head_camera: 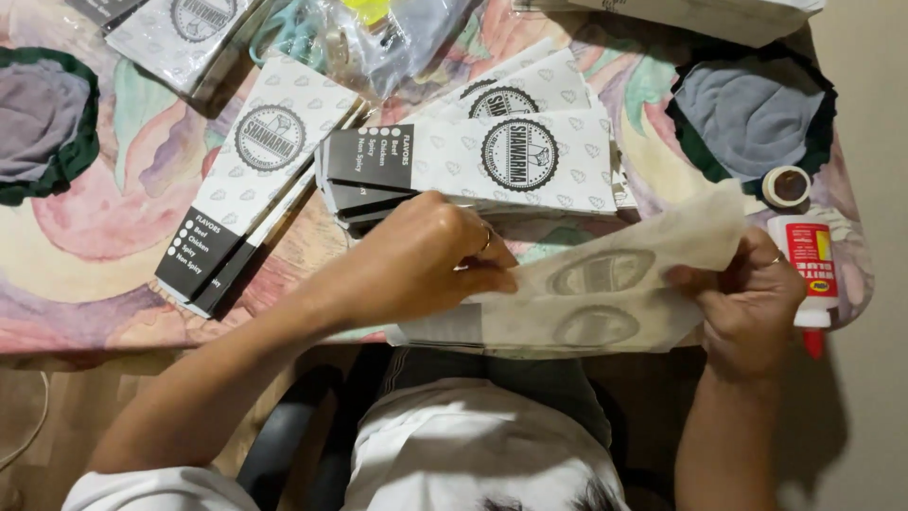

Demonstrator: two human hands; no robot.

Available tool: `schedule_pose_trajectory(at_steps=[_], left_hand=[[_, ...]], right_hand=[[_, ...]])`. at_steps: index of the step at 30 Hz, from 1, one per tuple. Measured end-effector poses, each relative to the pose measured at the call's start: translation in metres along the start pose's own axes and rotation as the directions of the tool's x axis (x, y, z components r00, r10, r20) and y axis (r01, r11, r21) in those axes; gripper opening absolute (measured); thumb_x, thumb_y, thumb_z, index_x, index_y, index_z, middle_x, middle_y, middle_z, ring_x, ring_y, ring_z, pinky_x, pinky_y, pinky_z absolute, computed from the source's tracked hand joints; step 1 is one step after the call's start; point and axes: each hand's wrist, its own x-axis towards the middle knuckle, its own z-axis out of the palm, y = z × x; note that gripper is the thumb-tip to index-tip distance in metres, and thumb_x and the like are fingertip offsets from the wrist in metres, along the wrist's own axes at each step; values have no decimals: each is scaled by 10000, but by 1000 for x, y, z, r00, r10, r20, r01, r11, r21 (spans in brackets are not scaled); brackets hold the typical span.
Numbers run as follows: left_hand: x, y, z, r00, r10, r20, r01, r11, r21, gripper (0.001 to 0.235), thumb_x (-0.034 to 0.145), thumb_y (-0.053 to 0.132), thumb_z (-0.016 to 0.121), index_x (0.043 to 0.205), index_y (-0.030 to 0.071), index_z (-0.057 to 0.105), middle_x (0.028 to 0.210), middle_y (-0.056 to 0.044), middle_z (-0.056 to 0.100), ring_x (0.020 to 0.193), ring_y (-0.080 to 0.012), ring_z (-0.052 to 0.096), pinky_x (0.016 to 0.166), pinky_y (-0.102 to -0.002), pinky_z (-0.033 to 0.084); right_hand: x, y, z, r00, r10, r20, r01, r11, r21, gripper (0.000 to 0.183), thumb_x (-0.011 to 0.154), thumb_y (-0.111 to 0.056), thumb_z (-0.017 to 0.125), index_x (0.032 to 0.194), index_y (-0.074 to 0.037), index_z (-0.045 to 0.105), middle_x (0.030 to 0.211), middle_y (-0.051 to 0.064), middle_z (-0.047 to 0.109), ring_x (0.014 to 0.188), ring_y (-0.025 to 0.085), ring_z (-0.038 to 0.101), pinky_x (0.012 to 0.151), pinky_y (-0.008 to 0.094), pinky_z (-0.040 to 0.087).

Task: The person repeatedly picks up flat paper wrappers printed with a 'Shawarma' logo, folds them in half lengthwise, and places them into a growing stack. The person handles the wrappers one at a time throughout the clip.

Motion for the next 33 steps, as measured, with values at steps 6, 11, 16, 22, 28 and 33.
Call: schedule_pose_trajectory(at_steps=[6, 11, 16, 22, 28, 33], left_hand=[[-10, 8, 1, 975, -117, -190, 78, 976, -203, 137, 749, 188, 884, 782, 71, 821, 787, -44, 830, 614, -86, 781, 516, -186, 632], [-12, 13, -3, 960, -213, -180, 155, 944, -291, 291, 641, 164, 964, 570, 74, 697, 686, -70, 810, 633, -97, 811, 513, -170, 662], [-9, 13, -13, 954, -280, -110, 252, 943, -217, 272, 716, 204, 960, 643, 89, 724, 694, -45, 803, 555, -95, 753, 449, -150, 608], [11, -16, -55, 942, 35, -334, 9, 992, 127, 85, 825, 37, 842, 783, 104, 811, 709, -27, 795, 462, -57, 673, 351, -152, 523], [42, -74, -54, 742, 416, -527, -184, 881, 436, 72, 895, -54, 815, 885, 7, 778, 769, -95, 774, 608, -135, 707, 503, -200, 549], [38, -96, -19, 892, 233, -388, 53, 798, 600, 112, 1001, 92, 719, 904, 86, 775, 728, -45, 732, 690, -209, 633, 480, -267, 498]], right_hand=[[5, -12, -4, 972, -208, 113, 201, 977, 67, 603, 793, -97, 844, 1279, -29, 493, 1153, 78, 582, 978, 125, 633, 913, 215, 559], [1, -15, -7, 952, -274, 135, 263, 960, 96, 618, 727, -96, 860, 1188, -100, 448, 1190, 171, 606, 1025, 181, 619, 858, 253, 542], [-3, -38, 3, 930, -324, 173, 330, 944, -1, 320, 794, -146, 817, 943, -53, 550, 1028, 185, 624, 1064, 301, 676, 967, 377, 542], [19, -29, -18, 639, -746, 190, 735, 664, 136, 222, 974, -336, 588, 989, -119, 544, 1427, 240, 482, 1258, 378, 572, 959, 437, 588], [9, -12, -66, 743, -638, 204, 596, 769, 233, 336, 1130, -527, 465, 1060, -199, 492, 963, 32, 597, 801, 248, 647, 732, 296, 636], [27, -9, -81, 692, -581, 428, 491, 814, 309, 256, 1022, -344, 599, 1175, -157, 513, 1132, 59, 680, 1020, 259, 779, 762, 276, 764]])
